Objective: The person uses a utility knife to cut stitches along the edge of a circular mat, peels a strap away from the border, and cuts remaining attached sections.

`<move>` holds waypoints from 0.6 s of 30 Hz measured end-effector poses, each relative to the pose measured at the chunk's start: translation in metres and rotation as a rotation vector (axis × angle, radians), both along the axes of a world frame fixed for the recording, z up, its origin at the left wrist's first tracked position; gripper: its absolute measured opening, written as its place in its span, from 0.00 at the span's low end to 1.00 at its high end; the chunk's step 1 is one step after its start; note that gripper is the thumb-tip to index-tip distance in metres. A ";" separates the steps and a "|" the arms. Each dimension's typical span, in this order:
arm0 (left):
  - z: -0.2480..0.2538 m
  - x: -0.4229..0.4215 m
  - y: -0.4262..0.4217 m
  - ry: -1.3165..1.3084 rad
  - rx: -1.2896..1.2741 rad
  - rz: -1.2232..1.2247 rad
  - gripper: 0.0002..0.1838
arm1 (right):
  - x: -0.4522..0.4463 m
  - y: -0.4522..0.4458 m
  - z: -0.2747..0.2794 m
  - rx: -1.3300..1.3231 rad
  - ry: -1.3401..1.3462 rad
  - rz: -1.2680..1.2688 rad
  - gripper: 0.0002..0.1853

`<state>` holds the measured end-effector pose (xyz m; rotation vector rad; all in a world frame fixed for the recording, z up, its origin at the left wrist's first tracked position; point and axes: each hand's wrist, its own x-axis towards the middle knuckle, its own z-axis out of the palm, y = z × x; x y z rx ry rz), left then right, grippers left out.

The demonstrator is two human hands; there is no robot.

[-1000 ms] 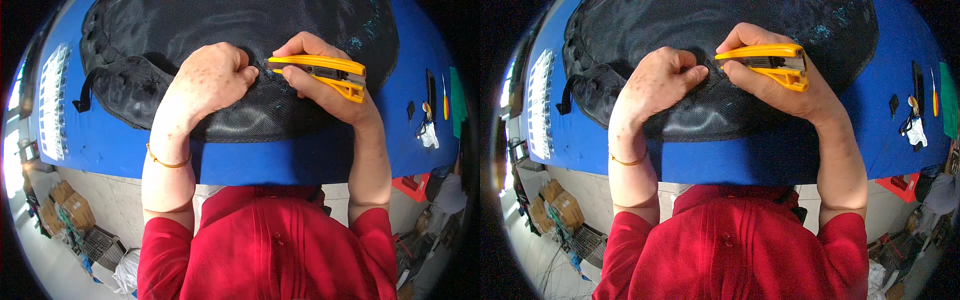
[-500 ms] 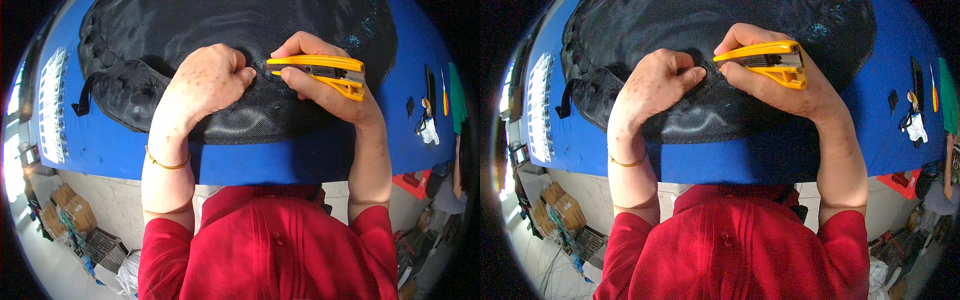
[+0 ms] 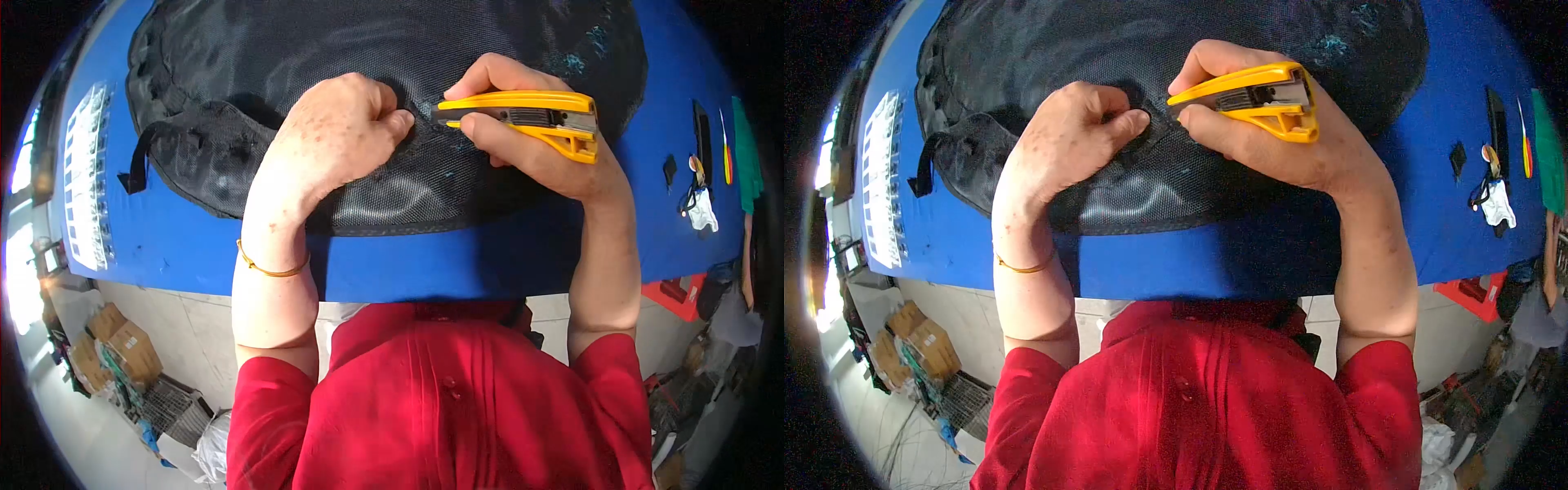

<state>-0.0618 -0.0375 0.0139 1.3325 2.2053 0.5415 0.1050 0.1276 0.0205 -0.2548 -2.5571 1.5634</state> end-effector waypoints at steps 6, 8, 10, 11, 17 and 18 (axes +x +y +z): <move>-0.001 0.000 -0.001 0.017 0.012 0.000 0.16 | 0.003 0.004 -0.003 0.021 -0.013 0.034 0.09; 0.000 0.000 -0.001 0.025 0.001 0.002 0.16 | 0.004 0.001 -0.001 0.040 -0.049 0.005 0.09; 0.000 0.000 0.000 0.029 -0.007 -0.002 0.16 | 0.002 0.000 -0.001 0.024 -0.050 0.006 0.09; 0.000 0.001 0.000 0.027 -0.001 -0.004 0.16 | 0.003 0.002 0.001 0.009 -0.051 0.011 0.09; 0.012 0.003 0.003 0.028 -0.072 0.010 0.15 | 0.004 0.002 -0.001 0.018 0.023 0.048 0.08; 0.012 0.003 0.003 0.032 -0.080 -0.001 0.16 | 0.004 0.002 -0.002 0.018 0.022 0.046 0.08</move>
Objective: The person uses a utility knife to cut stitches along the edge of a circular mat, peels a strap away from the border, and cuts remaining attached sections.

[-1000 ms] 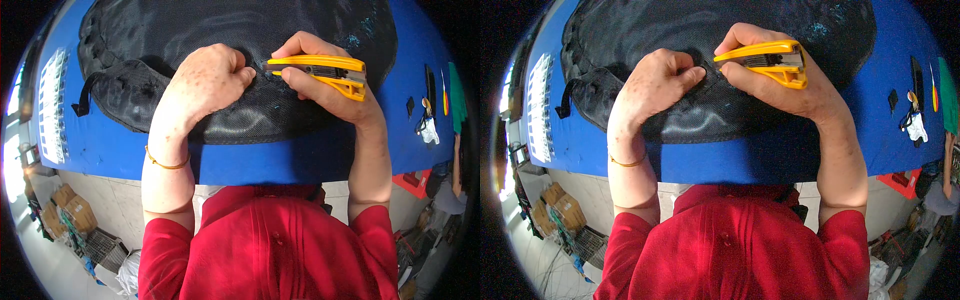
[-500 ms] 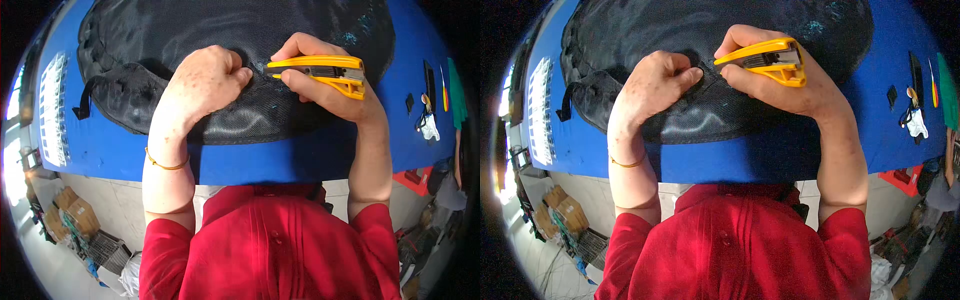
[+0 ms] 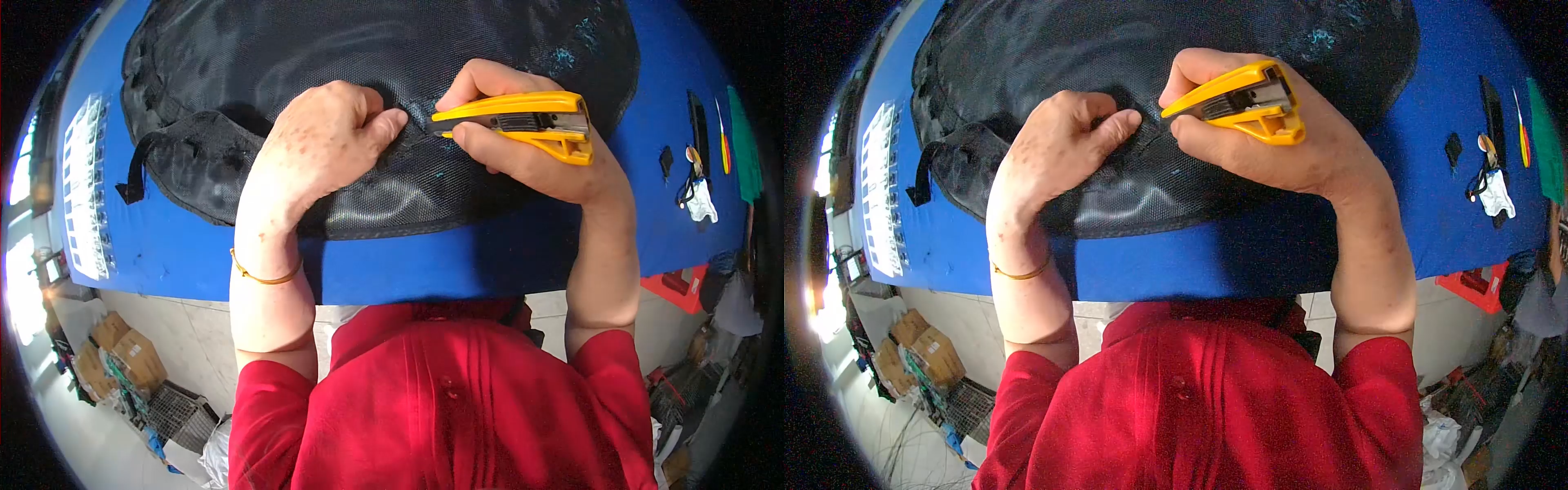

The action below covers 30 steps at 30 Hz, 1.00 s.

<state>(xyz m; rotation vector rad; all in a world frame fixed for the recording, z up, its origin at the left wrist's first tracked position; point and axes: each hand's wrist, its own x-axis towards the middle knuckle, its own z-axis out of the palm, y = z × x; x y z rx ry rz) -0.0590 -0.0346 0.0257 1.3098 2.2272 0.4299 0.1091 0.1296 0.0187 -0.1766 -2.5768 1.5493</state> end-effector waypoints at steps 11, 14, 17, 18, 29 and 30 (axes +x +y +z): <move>-0.013 -0.007 -0.005 -0.027 0.077 -0.083 0.14 | -0.003 0.001 0.001 -0.073 -0.016 -0.078 0.09; -0.011 -0.007 -0.004 -0.035 0.072 -0.085 0.13 | -0.006 0.000 -0.001 -0.159 -0.028 -0.103 0.09; -0.011 -0.007 -0.004 -0.044 0.061 -0.079 0.14 | -0.009 -0.007 -0.008 -0.222 0.006 -0.121 0.08; -0.011 -0.007 -0.003 -0.054 0.063 -0.078 0.14 | -0.009 -0.009 -0.009 -0.245 0.034 -0.128 0.06; -0.010 -0.007 -0.003 -0.060 0.064 -0.060 0.15 | -0.010 -0.009 -0.018 -0.320 0.050 -0.067 0.09; -0.010 -0.007 -0.003 -0.060 0.058 -0.065 0.15 | -0.010 -0.009 -0.018 -0.333 0.038 -0.066 0.10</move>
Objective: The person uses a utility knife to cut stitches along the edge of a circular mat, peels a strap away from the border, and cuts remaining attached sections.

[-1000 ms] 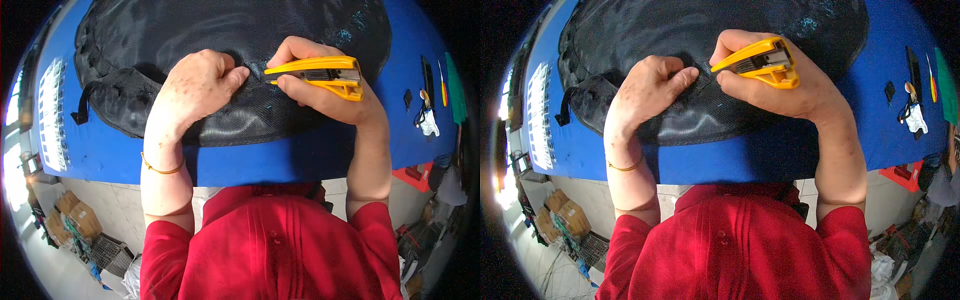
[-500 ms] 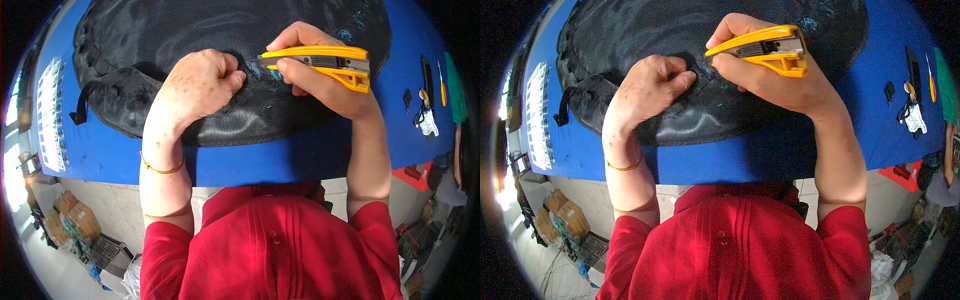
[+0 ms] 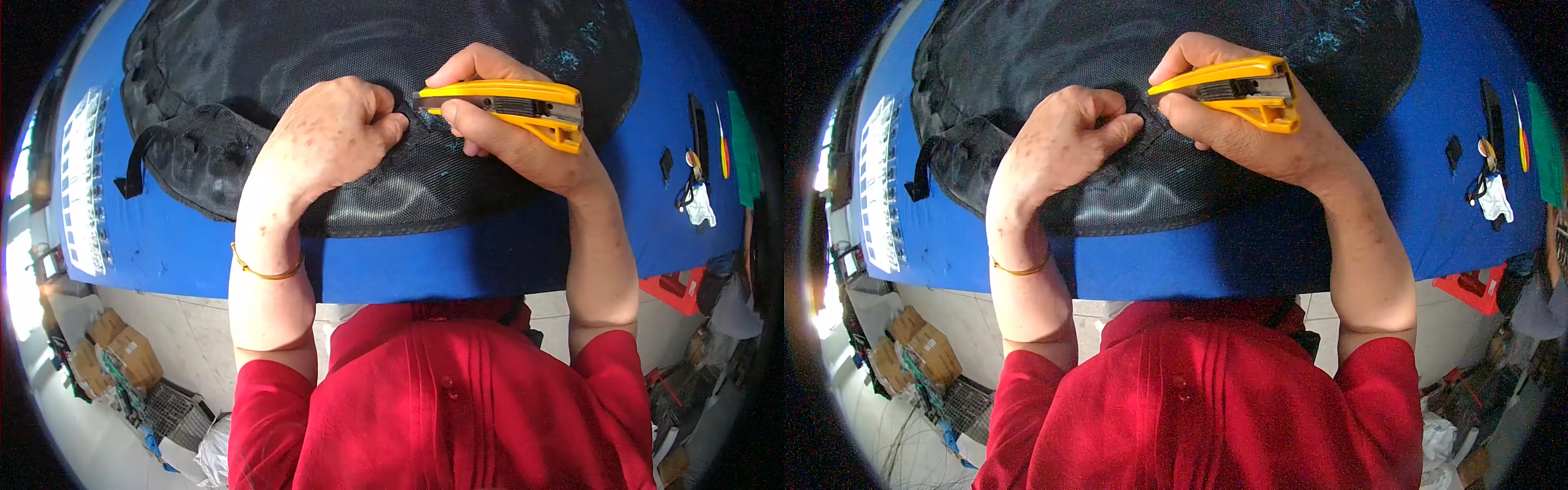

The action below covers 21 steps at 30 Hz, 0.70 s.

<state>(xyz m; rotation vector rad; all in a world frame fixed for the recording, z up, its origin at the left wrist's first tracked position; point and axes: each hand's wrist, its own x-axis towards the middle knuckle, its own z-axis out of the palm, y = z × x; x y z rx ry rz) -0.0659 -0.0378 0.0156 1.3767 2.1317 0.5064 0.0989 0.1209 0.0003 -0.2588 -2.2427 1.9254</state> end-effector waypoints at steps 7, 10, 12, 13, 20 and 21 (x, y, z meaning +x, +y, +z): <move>0.000 0.000 0.001 0.021 0.008 -0.005 0.15 | 0.002 0.006 0.002 0.067 -0.003 0.038 0.10; -0.002 0.000 0.000 0.015 0.016 -0.005 0.15 | 0.002 0.007 0.003 0.102 -0.013 0.042 0.10; 0.000 0.000 0.000 0.009 -0.012 0.007 0.15 | 0.002 0.007 0.002 0.119 0.000 0.039 0.10; 0.000 0.000 0.000 0.009 -0.012 0.006 0.15 | 0.003 0.007 0.003 0.119 0.000 0.038 0.10; -0.001 0.000 0.000 0.029 -0.010 -0.002 0.15 | 0.005 0.008 0.010 0.119 -0.059 0.026 0.10; -0.001 0.000 0.000 0.032 -0.006 -0.005 0.15 | 0.005 0.007 0.011 0.117 -0.064 0.022 0.10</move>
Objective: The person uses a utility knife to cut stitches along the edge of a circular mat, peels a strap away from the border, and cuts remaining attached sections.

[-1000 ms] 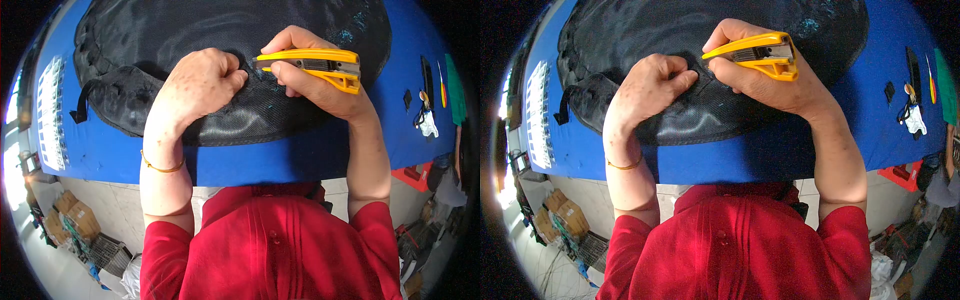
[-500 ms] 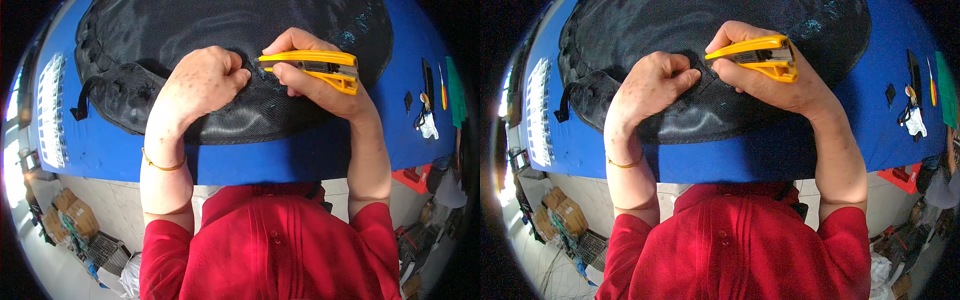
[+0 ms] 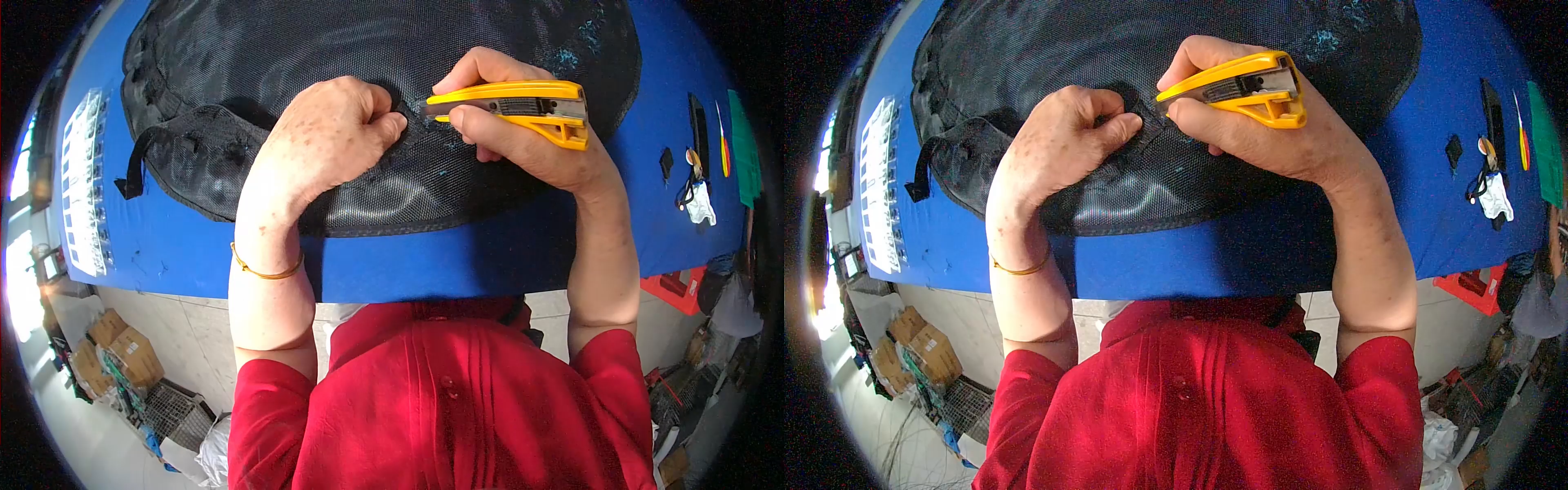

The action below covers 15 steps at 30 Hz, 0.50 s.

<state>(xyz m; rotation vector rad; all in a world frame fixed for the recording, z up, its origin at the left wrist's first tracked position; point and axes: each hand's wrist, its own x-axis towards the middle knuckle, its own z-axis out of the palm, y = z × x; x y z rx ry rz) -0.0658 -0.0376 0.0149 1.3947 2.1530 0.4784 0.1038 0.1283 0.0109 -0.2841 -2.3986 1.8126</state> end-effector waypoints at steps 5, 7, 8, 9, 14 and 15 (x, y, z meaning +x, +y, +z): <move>0.000 0.003 0.001 -0.016 -0.004 0.020 0.15 | 0.001 0.002 0.004 0.034 -0.052 -0.020 0.09; -0.001 0.003 0.001 -0.015 -0.011 0.021 0.15 | 0.001 0.002 0.006 0.040 -0.069 -0.015 0.09; -0.002 0.002 0.001 -0.013 -0.002 0.015 0.15 | 0.001 0.001 0.007 0.048 -0.076 -0.020 0.09; -0.002 0.002 0.001 -0.012 0.007 0.009 0.15 | 0.001 0.001 0.008 0.056 -0.083 -0.024 0.09; 0.000 0.003 0.001 -0.011 0.009 0.011 0.16 | 0.005 0.006 0.013 0.027 -0.202 0.006 0.08; -0.001 0.003 0.001 -0.006 0.024 0.005 0.16 | 0.006 0.005 0.013 0.010 -0.240 0.007 0.07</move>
